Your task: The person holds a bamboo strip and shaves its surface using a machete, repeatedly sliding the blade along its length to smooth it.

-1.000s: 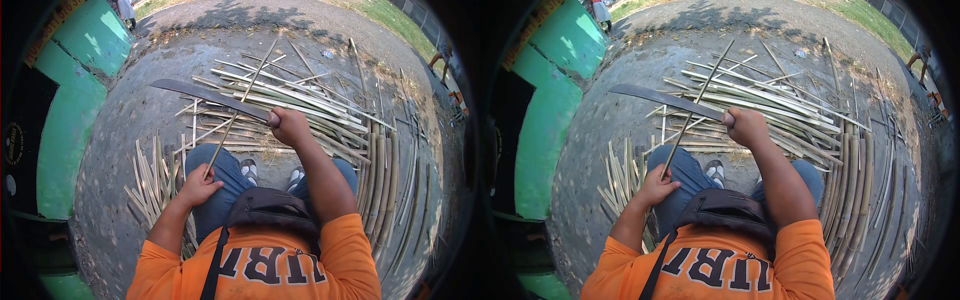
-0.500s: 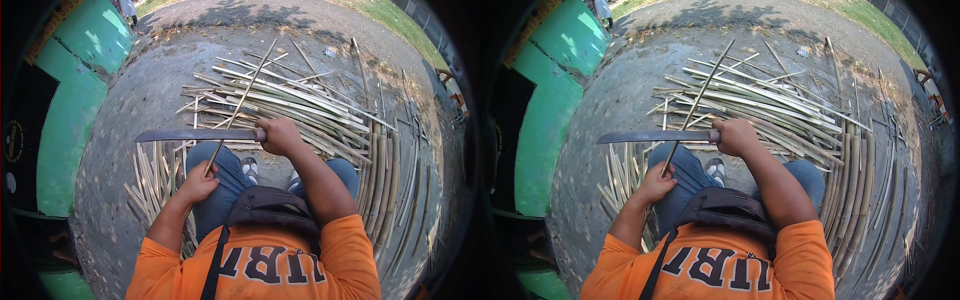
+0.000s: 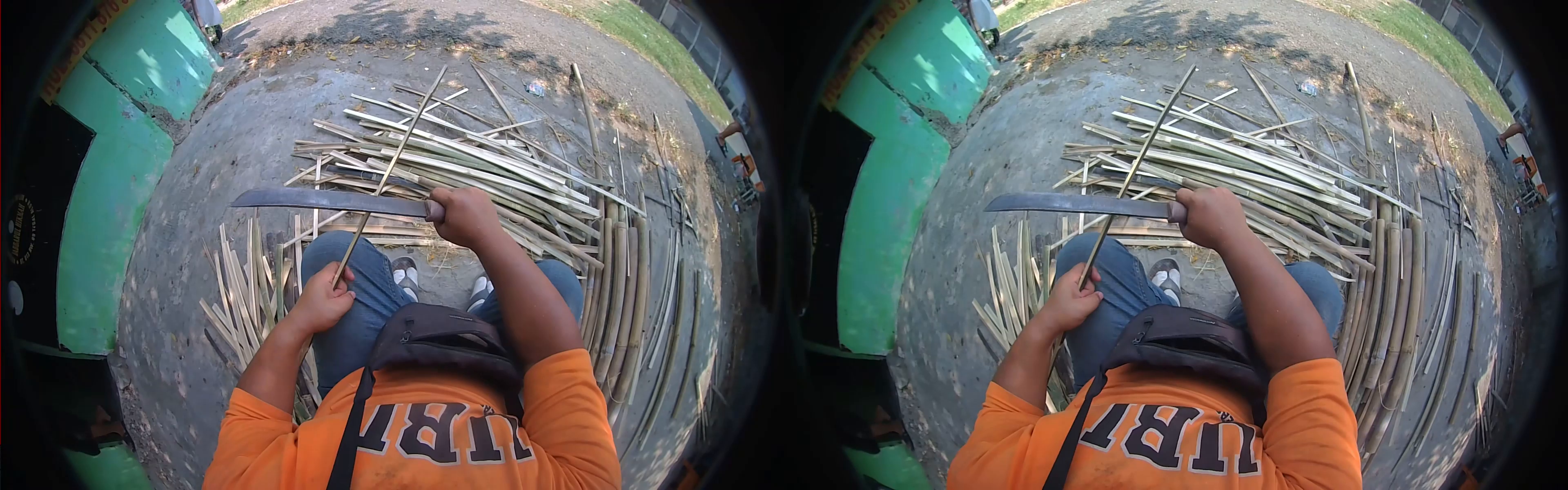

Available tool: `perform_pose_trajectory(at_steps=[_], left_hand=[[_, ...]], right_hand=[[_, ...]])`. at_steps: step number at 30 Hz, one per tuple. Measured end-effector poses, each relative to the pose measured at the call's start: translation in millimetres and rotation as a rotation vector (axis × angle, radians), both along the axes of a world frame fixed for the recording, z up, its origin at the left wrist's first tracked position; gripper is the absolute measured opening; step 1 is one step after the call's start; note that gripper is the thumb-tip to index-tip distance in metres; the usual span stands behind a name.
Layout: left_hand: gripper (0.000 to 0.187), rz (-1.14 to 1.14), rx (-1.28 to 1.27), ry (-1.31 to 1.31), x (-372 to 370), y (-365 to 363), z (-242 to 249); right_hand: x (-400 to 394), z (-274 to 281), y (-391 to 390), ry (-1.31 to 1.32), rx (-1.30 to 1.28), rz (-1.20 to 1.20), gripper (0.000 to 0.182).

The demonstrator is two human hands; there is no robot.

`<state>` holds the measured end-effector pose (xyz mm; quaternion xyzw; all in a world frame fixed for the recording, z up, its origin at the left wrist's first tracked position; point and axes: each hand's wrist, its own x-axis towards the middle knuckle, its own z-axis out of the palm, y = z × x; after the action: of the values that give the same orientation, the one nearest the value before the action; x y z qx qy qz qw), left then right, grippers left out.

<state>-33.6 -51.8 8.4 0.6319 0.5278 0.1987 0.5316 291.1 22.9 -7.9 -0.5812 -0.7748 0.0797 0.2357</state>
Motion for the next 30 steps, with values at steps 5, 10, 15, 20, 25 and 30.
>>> perform_pose_trajectory(at_steps=[5, 10, 15, 20, 25, 30], left_hand=[[0.023, 0.032, 0.000, -0.005, 3.6, -2.7, 3.4], [0.021, 0.020, 0.053, 0.003, -0.4, -2.3, -5.8], [0.021, 0.008, 0.076, 0.024, 0.3, -0.1, -9.6], [0.021, 0.035, 0.066, 0.027, 3.3, -3.0, -2.6], [0.021, 0.038, 0.102, 0.090, 6.7, -4.9, 2.3], [0.021, 0.081, 0.140, 0.080, 7.6, -7.2, -2.2]], right_hand=[[-10.9, -0.3, -6.4, 0.000, 0.028, 0.061, 0.015], [-1.6, -3.9, 5.0, 0.019, -0.066, 0.006, 0.014], [7.4, -5.5, 5.1, 0.010, -0.042, 0.019, 0.013], [-2.6, 3.9, -5.7, 0.016, 0.037, 0.114, 0.012], [-1.2, 6.4, -0.5, -0.082, -0.047, 0.100, 0.014], [7.0, 3.3, 2.7, 0.016, -0.077, 0.030, 0.018]])
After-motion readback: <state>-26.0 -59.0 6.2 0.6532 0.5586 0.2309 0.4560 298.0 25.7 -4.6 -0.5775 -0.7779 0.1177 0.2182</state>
